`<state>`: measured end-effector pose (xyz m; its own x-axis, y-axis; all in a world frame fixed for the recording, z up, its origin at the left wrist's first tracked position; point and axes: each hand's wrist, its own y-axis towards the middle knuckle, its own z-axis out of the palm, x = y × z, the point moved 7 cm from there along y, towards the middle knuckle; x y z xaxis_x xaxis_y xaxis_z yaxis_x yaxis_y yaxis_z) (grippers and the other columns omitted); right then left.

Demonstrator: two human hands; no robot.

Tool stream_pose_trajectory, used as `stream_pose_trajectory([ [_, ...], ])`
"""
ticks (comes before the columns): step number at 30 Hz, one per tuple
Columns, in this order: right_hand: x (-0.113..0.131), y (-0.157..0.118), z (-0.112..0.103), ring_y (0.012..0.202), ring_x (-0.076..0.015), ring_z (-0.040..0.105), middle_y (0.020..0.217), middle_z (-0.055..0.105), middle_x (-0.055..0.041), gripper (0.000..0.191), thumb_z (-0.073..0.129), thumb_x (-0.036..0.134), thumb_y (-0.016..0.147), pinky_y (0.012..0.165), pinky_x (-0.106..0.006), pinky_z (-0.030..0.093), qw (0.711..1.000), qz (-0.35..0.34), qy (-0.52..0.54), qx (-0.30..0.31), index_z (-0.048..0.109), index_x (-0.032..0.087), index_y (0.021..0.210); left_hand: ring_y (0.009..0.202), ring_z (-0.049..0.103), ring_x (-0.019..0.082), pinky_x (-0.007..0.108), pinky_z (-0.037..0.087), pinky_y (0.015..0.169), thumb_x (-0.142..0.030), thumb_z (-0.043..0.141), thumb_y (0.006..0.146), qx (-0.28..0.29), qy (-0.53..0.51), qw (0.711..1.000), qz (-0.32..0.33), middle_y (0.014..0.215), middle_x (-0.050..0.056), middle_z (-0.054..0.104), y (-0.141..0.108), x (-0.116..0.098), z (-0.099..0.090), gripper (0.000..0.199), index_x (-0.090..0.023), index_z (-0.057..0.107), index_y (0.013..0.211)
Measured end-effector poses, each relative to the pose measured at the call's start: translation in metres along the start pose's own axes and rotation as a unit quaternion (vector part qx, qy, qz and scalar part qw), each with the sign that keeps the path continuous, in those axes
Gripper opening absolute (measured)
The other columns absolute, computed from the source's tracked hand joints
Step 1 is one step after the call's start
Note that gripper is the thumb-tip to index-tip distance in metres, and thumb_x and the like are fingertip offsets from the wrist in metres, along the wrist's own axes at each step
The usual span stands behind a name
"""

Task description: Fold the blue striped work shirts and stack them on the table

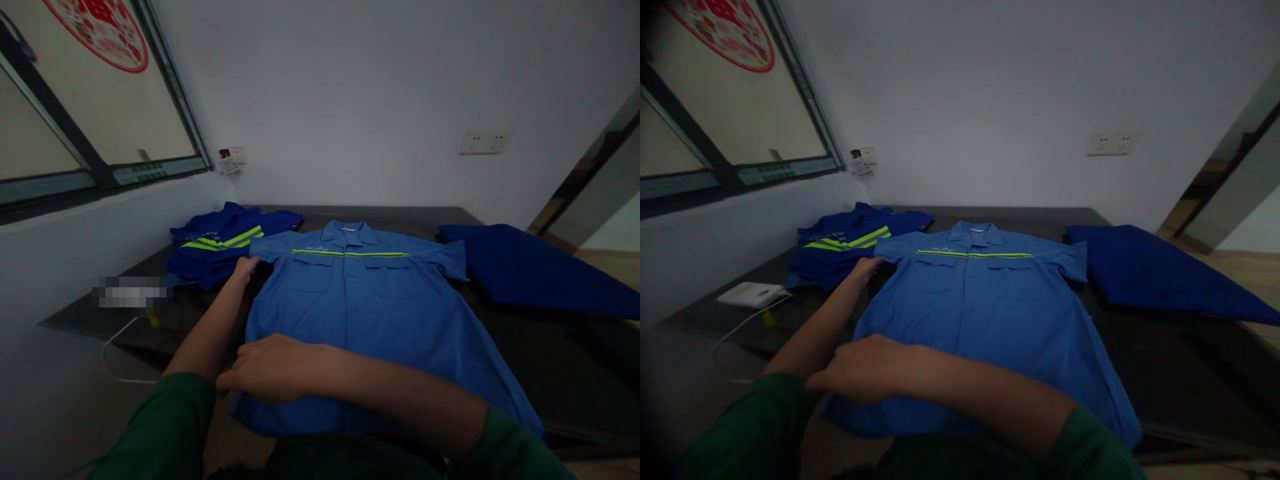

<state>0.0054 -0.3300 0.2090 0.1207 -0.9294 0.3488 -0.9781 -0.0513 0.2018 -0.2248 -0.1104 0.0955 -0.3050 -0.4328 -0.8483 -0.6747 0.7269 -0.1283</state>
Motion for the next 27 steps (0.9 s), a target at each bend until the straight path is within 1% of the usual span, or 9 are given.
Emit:
stream_pose_trajectory([
  [4, 0.000, -0.010, 0.004, 0.087, -0.0184, 0.058, 0.096, 0.068, -0.0040, 0.028, 0.045, 0.009, 0.091, 0.052, -0.028, 0.036, 0.999, -0.013, -0.023, -0.033, 0.062, 0.017, 0.112, 0.055, 0.057, 0.016, 0.024, 0.041, 0.050, -0.019, 0.071, 0.062, 0.008, -0.017, 1.000, -0.022, 0.055, -0.001, 0.054, 0.010, -0.005, 0.011, 0.020, -0.015, 0.053, 0.069],
  [7, 0.002, -0.025, 0.004, 0.082, -0.0189, 0.055, 0.089, 0.068, -0.0037, 0.021, 0.049, 0.011, 0.091, 0.057, -0.029, 0.038, 0.995, -0.014, -0.058, -0.079, 0.065, 0.017, 0.102, 0.053, 0.056, 0.012, 0.022, 0.045, 0.052, -0.018, 0.065, 0.071, 0.028, -0.050, 0.998, -0.009, 0.059, -0.003, 0.055, 0.011, -0.021, 0.025, 0.015, -0.017, 0.052, 0.078],
  [9, 0.005, -0.040, 0.003, 0.079, -0.0186, 0.053, 0.087, 0.067, -0.0032, 0.017, 0.052, 0.012, 0.091, 0.060, -0.030, 0.039, 0.992, -0.007, -0.072, -0.105, 0.066, 0.017, 0.098, 0.052, 0.057, 0.010, 0.022, 0.048, 0.055, -0.018, 0.060, 0.077, 0.054, -0.076, 0.996, 0.006, 0.062, -0.004, 0.056, 0.009, -0.036, 0.042, 0.012, -0.018, 0.050, 0.083],
  [11, 0.009, -0.056, 0.004, 0.080, -0.0184, 0.052, 0.087, 0.066, -0.0028, 0.013, 0.055, 0.015, 0.090, 0.062, -0.030, 0.040, 0.989, 0.015, -0.078, -0.128, 0.066, 0.017, 0.095, 0.053, 0.059, 0.008, 0.020, 0.050, 0.057, -0.018, 0.059, 0.080, 0.088, -0.099, 0.991, 0.025, 0.064, -0.004, 0.058, 0.003, -0.053, 0.064, 0.010, -0.019, 0.050, 0.086],
  [14, 0.017, -0.083, 0.009, 0.085, -0.0183, 0.051, 0.088, 0.065, -0.0022, 0.008, 0.058, 0.019, 0.090, 0.065, -0.029, 0.040, 0.982, 0.051, -0.083, -0.159, 0.065, 0.017, 0.087, 0.056, 0.063, 0.009, 0.019, 0.051, 0.056, -0.021, 0.061, 0.082, 0.139, -0.120, 0.982, 0.055, 0.067, -0.001, 0.061, -0.010, -0.078, 0.107, 0.011, -0.018, 0.051, 0.087],
  [19, 0.034, -0.120, 0.035, 0.086, -0.0163, 0.050, 0.088, 0.063, -0.0013, 0.015, 0.052, 0.024, 0.093, 0.068, -0.029, 0.040, 0.966, 0.085, -0.089, -0.226, 0.060, 0.019, 0.082, 0.060, 0.067, 0.012, 0.021, 0.053, 0.057, -0.021, 0.059, 0.085, 0.195, -0.124, 0.967, 0.104, 0.073, 0.002, 0.064, -0.041, -0.106, 0.188, 0.010, -0.016, 0.051, 0.088],
  [23, 0.035, -0.137, 0.068, 0.083, -0.0146, 0.051, 0.088, 0.063, -0.0019, 0.017, 0.052, 0.028, 0.094, 0.066, -0.027, 0.039, 0.950, 0.110, -0.104, -0.272, 0.059, 0.020, 0.081, 0.064, 0.066, 0.013, 0.024, 0.053, 0.061, -0.018, 0.056, 0.085, 0.196, -0.100, 0.963, 0.156, 0.077, 0.002, 0.065, -0.059, -0.112, 0.238, 0.004, -0.016, 0.053, 0.084],
  [25, 0.032, -0.143, 0.083, 0.082, -0.0140, 0.051, 0.086, 0.063, -0.0020, 0.018, 0.051, 0.031, 0.095, 0.066, -0.026, 0.040, 0.944, 0.123, -0.109, -0.287, 0.059, 0.021, 0.082, 0.069, 0.065, 0.014, 0.025, 0.052, 0.065, -0.019, 0.058, 0.083, 0.175, -0.076, 0.964, 0.186, 0.078, 0.001, 0.064, -0.063, -0.111, 0.252, 0.006, -0.016, 0.054, 0.078],
  [27, 0.029, -0.148, 0.093, 0.081, -0.0139, 0.051, 0.086, 0.063, -0.0020, 0.018, 0.050, 0.031, 0.095, 0.066, -0.026, 0.041, 0.936, 0.138, -0.113, -0.303, 0.060, 0.021, 0.082, 0.076, 0.063, 0.015, 0.026, 0.049, 0.070, -0.020, 0.059, 0.080, 0.149, -0.048, 0.964, 0.215, 0.078, 0.002, 0.063, -0.065, -0.109, 0.260, 0.009, -0.016, 0.054, 0.073],
])
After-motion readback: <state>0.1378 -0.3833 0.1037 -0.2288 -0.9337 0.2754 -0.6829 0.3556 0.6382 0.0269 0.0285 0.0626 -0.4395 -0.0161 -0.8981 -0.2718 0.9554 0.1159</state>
